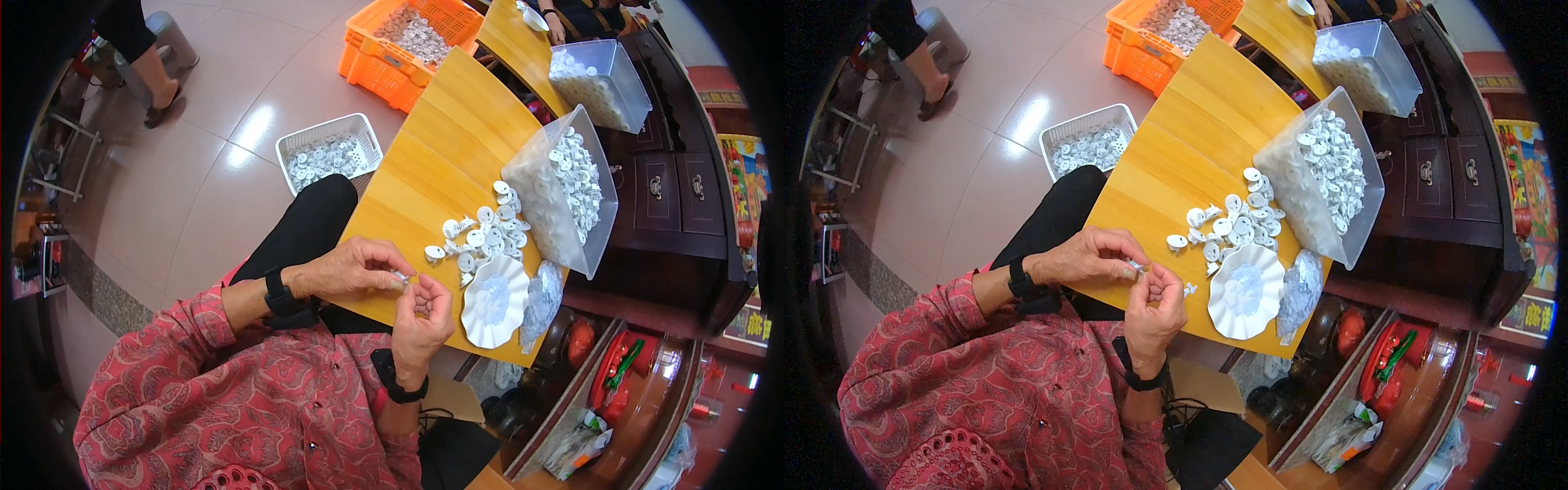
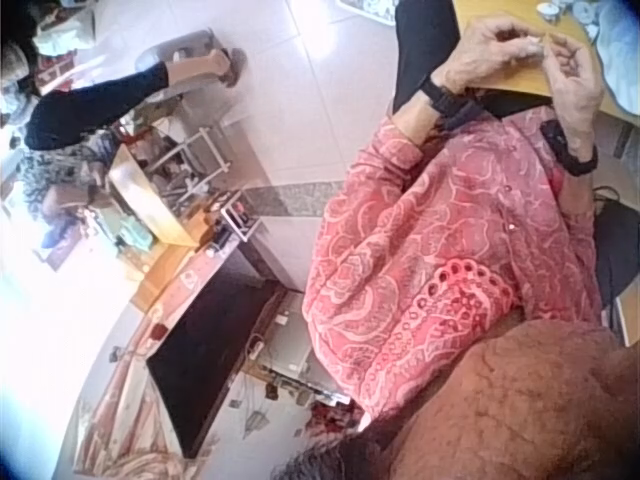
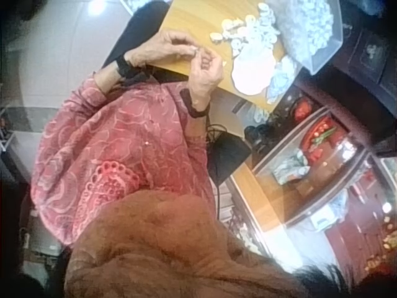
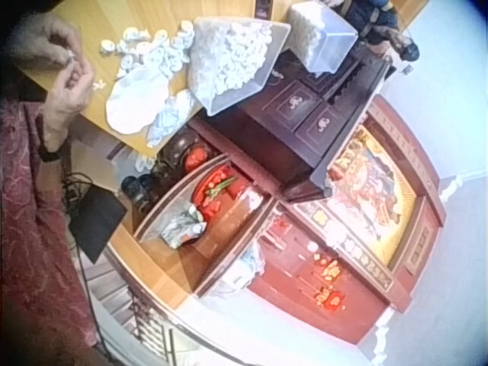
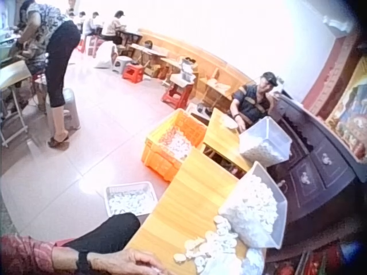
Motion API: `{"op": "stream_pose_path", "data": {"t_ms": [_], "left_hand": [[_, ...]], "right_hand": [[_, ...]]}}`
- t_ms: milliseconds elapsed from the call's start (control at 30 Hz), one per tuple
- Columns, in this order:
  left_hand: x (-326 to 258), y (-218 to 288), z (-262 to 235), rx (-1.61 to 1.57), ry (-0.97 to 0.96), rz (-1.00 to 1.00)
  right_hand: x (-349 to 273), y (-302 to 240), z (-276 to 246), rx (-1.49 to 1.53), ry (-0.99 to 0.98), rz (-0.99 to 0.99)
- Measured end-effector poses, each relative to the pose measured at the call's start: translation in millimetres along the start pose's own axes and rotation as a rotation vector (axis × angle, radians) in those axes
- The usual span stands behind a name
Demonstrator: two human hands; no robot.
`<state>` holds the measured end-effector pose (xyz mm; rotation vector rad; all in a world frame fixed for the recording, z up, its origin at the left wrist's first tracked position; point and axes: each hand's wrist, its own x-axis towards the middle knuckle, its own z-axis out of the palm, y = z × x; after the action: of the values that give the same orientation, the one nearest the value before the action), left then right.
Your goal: Manually assembling small white plastic components at a table.
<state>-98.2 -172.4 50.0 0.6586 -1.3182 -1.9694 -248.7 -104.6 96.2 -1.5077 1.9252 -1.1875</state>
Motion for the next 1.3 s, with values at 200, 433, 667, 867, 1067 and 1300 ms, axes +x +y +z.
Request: {"op": "stream_pose_path", "data": {"t_ms": [200,433,667,867,1067,1300], "left_hand": [[-0.3,4.8,1.1,0.108,-0.009,0.022],[-0.1,3.1,4.1,-0.343,0.04,-0.096],[0.2,4.7,3.6,-0.331,0.058,-0.089],[-1.5,0.1,2.9,-0.292,0.041,-0.062],[-0.8,3.8,3.5,-0.266,0.051,-0.072],[-3.4,5.9,-3.5,-0.136,0.054,-0.029]], "right_hand": [[-1.6,3.2,0.2,-0.042,-0.034,-0.014],[-0.8,5.0,0.1,0.125,-0.014,0.065],[-1.3,8.6,0.5,0.04,-0.075,0.033],[-1.6,11.5,4.7,-0.017,-0.081,-0.007],[-1.0,14.8,8.3,-0.045,-0.094,-0.054],[0.4,4.8,8.8,0.202,-0.152,0.191]]}}
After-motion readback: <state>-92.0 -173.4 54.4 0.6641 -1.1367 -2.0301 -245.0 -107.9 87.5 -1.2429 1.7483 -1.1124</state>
